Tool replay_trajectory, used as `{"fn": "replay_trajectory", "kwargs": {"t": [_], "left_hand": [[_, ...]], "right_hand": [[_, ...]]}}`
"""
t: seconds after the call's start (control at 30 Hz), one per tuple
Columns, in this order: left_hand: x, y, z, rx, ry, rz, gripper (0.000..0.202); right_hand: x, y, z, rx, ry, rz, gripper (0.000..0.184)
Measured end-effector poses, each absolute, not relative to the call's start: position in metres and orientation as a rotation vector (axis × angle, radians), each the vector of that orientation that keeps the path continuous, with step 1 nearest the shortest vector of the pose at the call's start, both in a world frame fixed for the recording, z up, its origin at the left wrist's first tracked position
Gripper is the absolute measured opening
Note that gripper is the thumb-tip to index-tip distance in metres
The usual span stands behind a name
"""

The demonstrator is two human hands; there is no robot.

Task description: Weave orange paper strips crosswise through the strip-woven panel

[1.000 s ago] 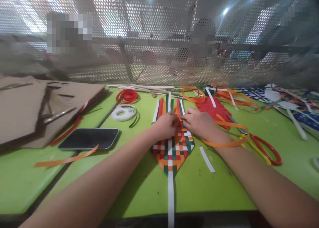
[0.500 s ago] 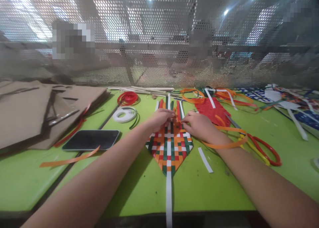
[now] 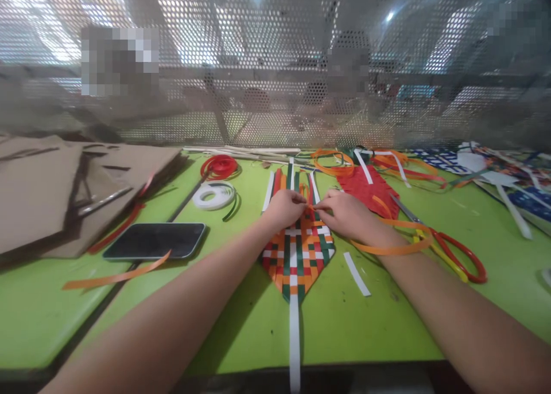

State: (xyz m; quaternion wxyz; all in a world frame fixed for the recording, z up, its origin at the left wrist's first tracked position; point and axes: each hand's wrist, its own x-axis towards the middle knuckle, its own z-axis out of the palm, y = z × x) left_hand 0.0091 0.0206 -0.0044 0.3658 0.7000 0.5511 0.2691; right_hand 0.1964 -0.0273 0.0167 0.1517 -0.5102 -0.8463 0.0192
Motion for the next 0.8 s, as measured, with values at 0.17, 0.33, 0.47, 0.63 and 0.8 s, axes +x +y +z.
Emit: {"fn": "replay_trajectory", "kwargs": {"t": [0.17,0.33,0.47,0.63,0.8], "left_hand": [[0.0095,0.0196,-0.0062,1.787,1.419,0.712,0.015],[0.0051,0.0186,-0.0084,1.738,1.308,0.719,0.013],[0.0029,0.015,-0.0038,1.737,1.27,0.699,0.016],[0.0033,0.0123,-0.0013,1.796,1.243,0.696,0.018],[0.0048,0.0101,-0.0009,1.778,1.227,0.683,0.03]], "right_hand": [[0.1974,-0.0276,0.0156,-1.478,-2.416,0.084,0.028],[0.1999,-0.0261,0.0145,-1.454,-2.401,0.131,0.027],[0.2009,-0.0232,0.0118,-1.352,-2.403,0.201,0.023],[0.1991,-0.0215,0.0113,-1.349,-2.267,0.243,0.015],[0.1995,-0.0197,0.0104,-1.355,-2.233,0.298,0.008]]}}
